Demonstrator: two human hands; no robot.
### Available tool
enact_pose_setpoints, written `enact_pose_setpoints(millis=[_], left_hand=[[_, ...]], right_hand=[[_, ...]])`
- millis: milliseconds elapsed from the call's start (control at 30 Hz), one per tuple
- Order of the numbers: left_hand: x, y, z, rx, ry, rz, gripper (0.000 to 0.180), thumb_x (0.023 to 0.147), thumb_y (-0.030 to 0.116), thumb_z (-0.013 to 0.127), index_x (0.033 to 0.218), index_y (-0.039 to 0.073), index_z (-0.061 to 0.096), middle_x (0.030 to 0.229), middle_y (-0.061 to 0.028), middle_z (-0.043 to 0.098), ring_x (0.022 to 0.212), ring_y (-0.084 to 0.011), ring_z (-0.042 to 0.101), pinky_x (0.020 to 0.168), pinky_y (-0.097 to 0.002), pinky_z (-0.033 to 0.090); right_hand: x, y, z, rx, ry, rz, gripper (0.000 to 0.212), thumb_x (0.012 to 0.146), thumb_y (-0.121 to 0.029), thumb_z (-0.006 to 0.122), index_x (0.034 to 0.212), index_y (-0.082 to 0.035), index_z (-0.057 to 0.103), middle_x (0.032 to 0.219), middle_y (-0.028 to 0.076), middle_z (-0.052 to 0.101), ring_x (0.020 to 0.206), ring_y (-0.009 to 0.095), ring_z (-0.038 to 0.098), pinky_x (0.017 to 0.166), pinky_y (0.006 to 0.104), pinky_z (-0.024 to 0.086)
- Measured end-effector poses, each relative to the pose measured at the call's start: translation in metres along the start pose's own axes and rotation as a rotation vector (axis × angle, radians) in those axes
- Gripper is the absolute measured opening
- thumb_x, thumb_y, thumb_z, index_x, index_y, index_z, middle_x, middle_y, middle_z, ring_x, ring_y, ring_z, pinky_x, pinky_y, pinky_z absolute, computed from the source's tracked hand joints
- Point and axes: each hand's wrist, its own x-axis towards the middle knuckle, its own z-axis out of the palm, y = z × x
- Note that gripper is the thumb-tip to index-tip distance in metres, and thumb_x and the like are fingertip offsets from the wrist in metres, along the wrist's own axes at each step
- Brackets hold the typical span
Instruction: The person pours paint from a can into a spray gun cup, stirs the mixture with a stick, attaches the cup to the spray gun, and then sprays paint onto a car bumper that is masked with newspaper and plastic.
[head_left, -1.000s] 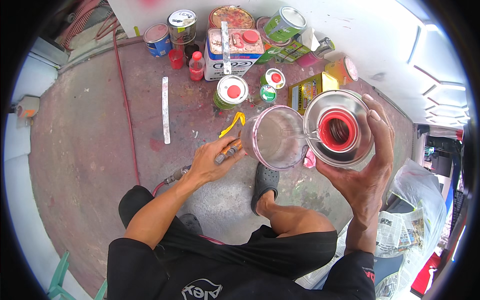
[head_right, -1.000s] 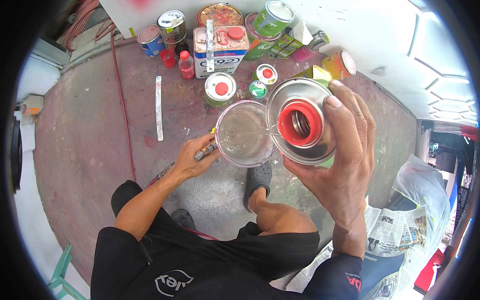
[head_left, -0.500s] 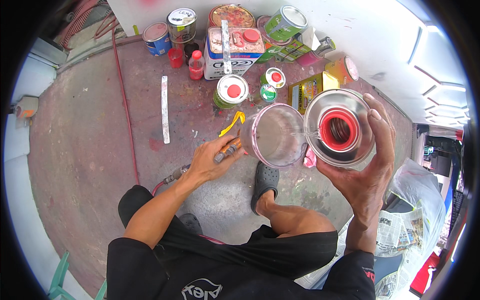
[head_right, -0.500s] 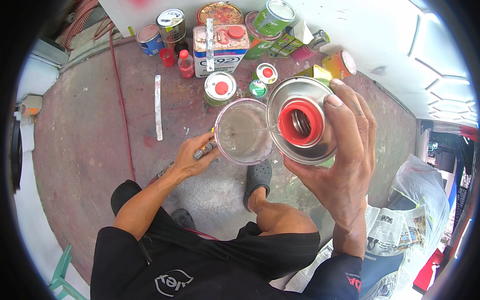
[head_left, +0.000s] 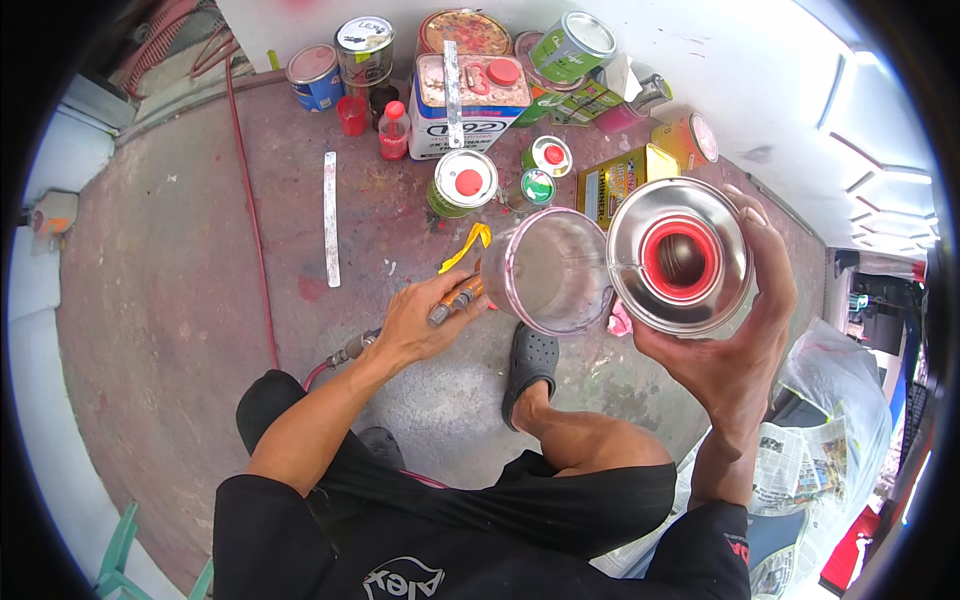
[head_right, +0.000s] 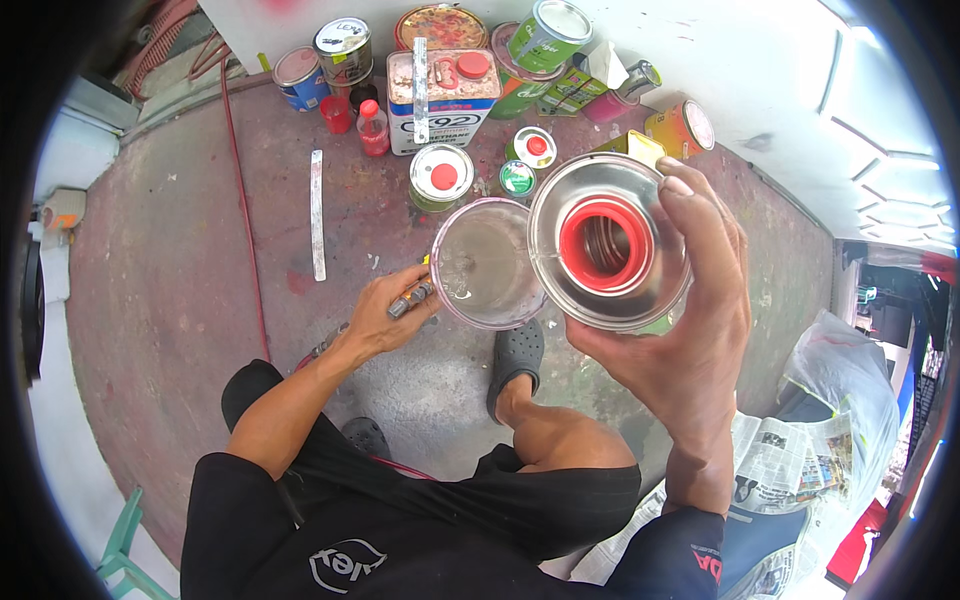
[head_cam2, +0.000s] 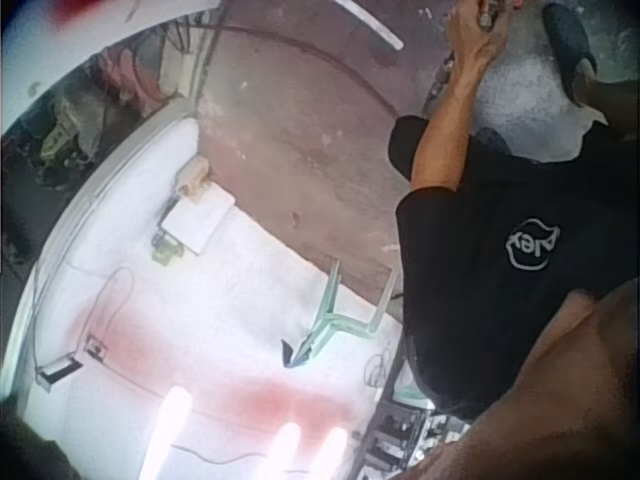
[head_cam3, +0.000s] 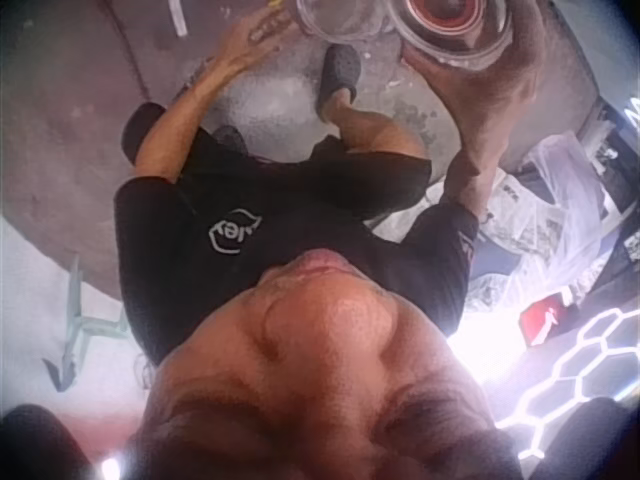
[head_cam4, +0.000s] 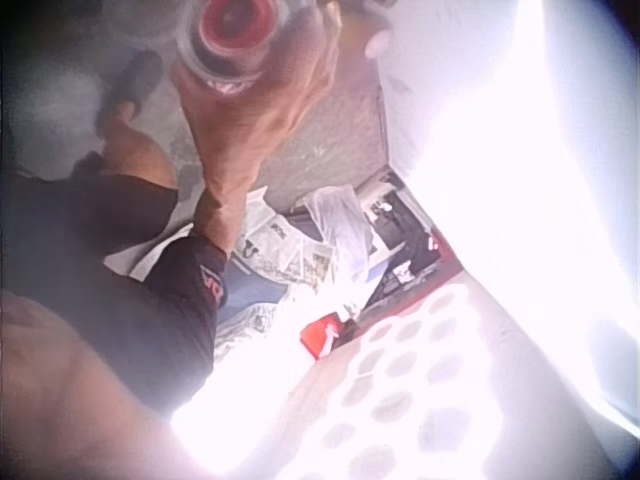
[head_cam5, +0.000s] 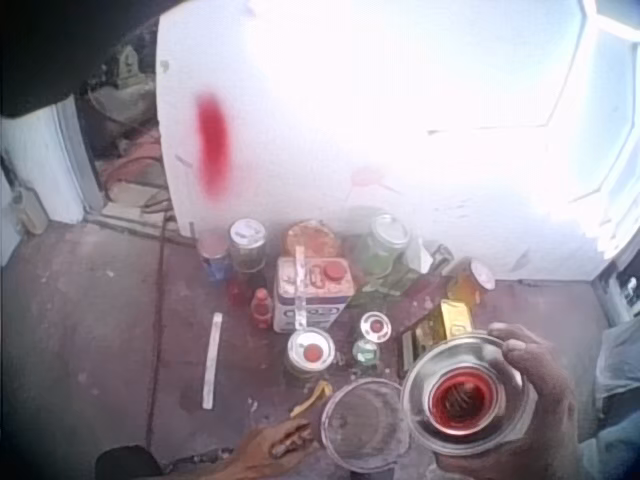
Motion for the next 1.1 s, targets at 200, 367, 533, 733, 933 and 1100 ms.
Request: enact_pose_setpoints(millis=[200,367,533,733,933,1100], left_hand=[[0.001,-0.007,0.001,0.005,0.003,0.01,0.051,0.1,0.04,0.085,0.134,0.003,0.076,0.115,-0.0194,0.083,0.104,-0.039,0.081,0.087,-0.045,0.061],[-0.006,-0.011,-0.01,-0.031,-0.018,-0.057,0.04,0.096,0.017,0.083,0.133,0.001,0.075,0.113,-0.0187,0.083,0.105,-0.0329,0.082,0.09,-0.042,0.06],[-0.023,-0.045,-0.02,0.113,0.068,-0.18,0.038,0.096,0.01,0.078,0.132,0.003,0.076,0.119,-0.0196,0.083,0.114,-0.0331,0.08,0.099,-0.0409,0.059],[-0.054,-0.096,-0.043,0.322,0.106,-0.3,0.031,0.104,0.027,0.076,0.125,0.004,0.079,0.128,-0.0153,0.076,0.12,-0.0329,0.068,0.108,-0.0478,0.052],[-0.055,-0.079,-0.041,0.25,0.214,-0.318,0.036,0.106,0.038,0.081,0.097,0.004,0.073,0.085,-0.0019,0.062,0.078,-0.0158,0.056,0.077,-0.0367,0.049],[-0.06,-0.08,-0.045,0.299,0.203,-0.285,0.04,0.107,0.038,0.079,0.088,0.005,0.068,0.079,-0.0004,0.058,0.076,-0.0167,0.054,0.073,-0.038,0.046]], right_hand=[[-0.011,0.019,0.012,0.108,0.059,0.169,0.129,0.063,-0.021,0.11,0.167,-0.001,0.036,0.161,0.019,0.055,0.146,0.031,0.062,0.124,0.0453,0.054],[-0.027,0.051,0.044,0.366,0.174,0.395,0.122,0.068,-0.02,0.108,0.165,0.0,0.037,0.162,0.018,0.052,0.146,0.029,0.062,0.123,0.0435,0.055],[-0.064,0.096,0.104,0.486,0.276,0.599,0.116,0.072,-0.019,0.105,0.162,0.001,0.036,0.151,0.021,0.059,0.138,0.029,0.067,0.119,0.0409,0.057],[-0.122,0.144,0.215,0.573,0.19,0.85,0.115,0.073,-0.025,0.104,0.161,0.003,0.036,0.142,0.023,0.067,0.132,0.027,0.071,0.113,0.0387,0.059],[-0.164,0.182,0.318,0.496,0.181,0.893,0.108,0.068,-0.026,0.102,0.155,0.007,0.047,0.143,0.026,0.069,0.135,0.038,0.069,0.117,0.0463,0.053],[-0.168,0.197,0.356,0.464,0.155,0.854,0.114,0.07,-0.029,0.104,0.16,0.005,0.042,0.143,0.025,0.071,0.135,0.037,0.07,0.115,0.0452,0.055]])
